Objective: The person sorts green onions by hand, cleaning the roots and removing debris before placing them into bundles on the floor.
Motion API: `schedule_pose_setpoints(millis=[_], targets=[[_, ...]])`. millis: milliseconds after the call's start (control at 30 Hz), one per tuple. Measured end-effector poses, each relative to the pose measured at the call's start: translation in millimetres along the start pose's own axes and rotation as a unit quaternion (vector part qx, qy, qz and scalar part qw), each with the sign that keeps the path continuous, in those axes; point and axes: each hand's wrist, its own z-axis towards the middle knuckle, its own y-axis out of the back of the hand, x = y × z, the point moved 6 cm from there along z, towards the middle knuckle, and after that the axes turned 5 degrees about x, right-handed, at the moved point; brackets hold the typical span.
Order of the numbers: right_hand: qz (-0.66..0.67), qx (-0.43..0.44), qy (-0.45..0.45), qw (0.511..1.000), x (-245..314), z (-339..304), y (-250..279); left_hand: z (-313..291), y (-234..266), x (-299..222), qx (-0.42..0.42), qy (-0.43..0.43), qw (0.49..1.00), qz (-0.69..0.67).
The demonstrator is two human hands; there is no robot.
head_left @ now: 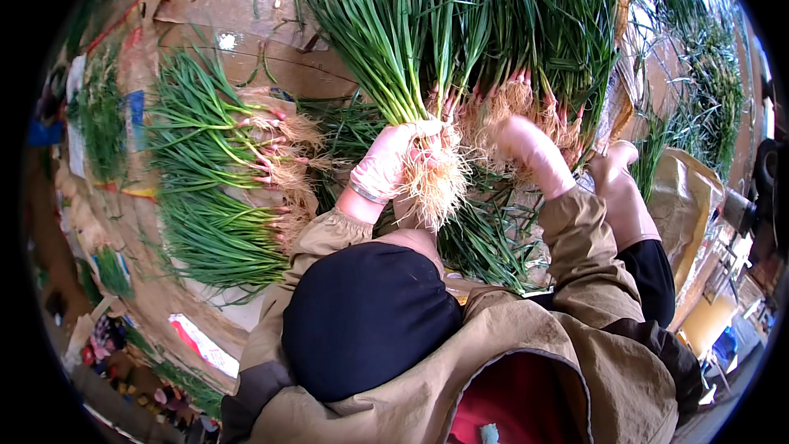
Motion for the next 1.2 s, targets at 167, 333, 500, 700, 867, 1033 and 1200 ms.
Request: schedule_pose_setpoints(millis=[167, 333, 500, 700, 867, 1033, 1200], targets=[[0.392, 0.083, 0.082, 0.913, 38.2, -13.3, -27.6, 1.7, -2.7, 4.3, -0.008, 0.009, 1.0, 0.007], [0.336, -0.101, 0.073, 0.933, 29.6, 12.4, 7.1, -2.0, 1.0, 0.6, 0.06, 0.005, 0.998, -0.024], [0.11, -0.069, 0.08, 0.988, 51.6, -19.4, 8.5, -5.4, 9.6, 4.4, 0.066, -0.033, 0.994, -0.083], [0.582, -0.032, 0.274, 0.765, 85.5, -13.4, -37.6, 3.0, 7.0, 17.1, 0.085, -0.028, 0.985, -0.151], [0.344, -0.178, 0.038, 0.921, 48.0, 1.9, -29.4, -5.7, -0.8, 11.6, 0.092, -0.065, 0.992, -0.051], [0.327, 0.16, 0.138, 0.921, 48.0, 13.9, -61.3, 1.6, 3.7, 13.0, 0.041, 0.025, 0.999, 0.003], [0.143, -0.097, 0.157, 0.972, 63.8, -23.8, 2.4, 15.9, 15.4, 31.6, -0.014, 0.043, 0.997, 0.064]])
